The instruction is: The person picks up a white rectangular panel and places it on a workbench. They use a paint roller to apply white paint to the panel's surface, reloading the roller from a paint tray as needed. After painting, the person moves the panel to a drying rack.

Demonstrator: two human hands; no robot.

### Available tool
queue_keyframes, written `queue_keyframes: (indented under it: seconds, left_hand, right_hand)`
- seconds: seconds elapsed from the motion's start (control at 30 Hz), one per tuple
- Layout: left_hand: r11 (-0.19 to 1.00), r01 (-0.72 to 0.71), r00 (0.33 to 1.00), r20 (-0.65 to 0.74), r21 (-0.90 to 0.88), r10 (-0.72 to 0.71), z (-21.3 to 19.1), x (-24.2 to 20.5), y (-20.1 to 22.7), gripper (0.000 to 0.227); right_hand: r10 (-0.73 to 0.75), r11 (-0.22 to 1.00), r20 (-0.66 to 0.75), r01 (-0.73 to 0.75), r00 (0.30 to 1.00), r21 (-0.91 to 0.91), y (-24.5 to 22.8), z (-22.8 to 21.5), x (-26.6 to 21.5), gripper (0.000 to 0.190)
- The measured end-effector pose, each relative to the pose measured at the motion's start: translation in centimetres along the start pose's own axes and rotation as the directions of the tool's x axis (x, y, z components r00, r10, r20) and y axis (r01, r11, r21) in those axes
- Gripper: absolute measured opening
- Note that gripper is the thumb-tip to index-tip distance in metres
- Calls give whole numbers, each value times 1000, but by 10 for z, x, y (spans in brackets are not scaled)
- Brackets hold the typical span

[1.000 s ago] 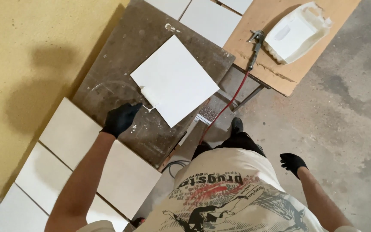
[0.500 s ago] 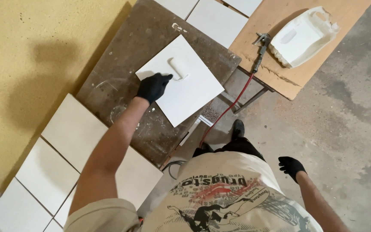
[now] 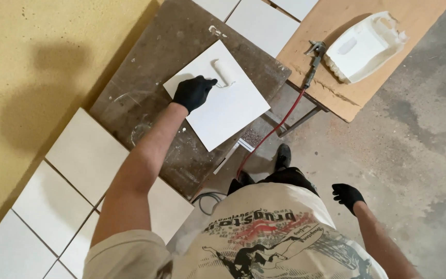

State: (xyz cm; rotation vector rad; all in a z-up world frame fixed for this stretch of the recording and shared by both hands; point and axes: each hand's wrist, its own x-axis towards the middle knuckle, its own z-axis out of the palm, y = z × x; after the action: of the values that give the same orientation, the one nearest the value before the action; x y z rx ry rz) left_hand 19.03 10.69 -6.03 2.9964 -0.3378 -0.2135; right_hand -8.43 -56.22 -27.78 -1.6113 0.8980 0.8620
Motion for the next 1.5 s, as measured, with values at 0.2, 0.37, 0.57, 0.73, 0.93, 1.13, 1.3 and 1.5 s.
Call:
queue_keyframes:
  seconds: [0.2,0.37,0.57,0.73,0.93,1.13,1.3,1.5]
  left_hand:
    - [992,118,980,168,-38,-110,-72,-123,-38,34]
    - [996,88,977,196,3,-87,-64,-83,-31,27]
    - [998,-65,996,57,3,65,-24,46,28,25]
    - [1000,-14,998,62,21,13,-15,-6,-17,32]
    - [993,111,988,103,31,-114,-89,-132,-77,31]
    - [977,201,968,164,-69,-187,-55,-89,-103,31]
    - [980,161,980,135,-113,-146,-15,23,-73,31]
    - [978,181,972,168,-107,-162,-40,-23,-92,32]
  right_hand:
    - [-41,997,-7,42,999,58,-7,-9,2,42]
    - [-64,997,-12,64,998,47,7,-12,9,42]
    - [-36,997,-24,38,999,72,16,-20,-7,41]
    - [-13,1000,-23,13,1000,6,22,-27,-2,44]
    - [-10,1000,3,10,1000,-10,8,-17,9,43]
    - [30,999,-7,-30,1000,40,-10,-4,0,47]
    - [40,999,-24,-40,999,-3,2,-14,-3,45]
    - [24,1000,-27,-24,999,18,17,-23,5,48]
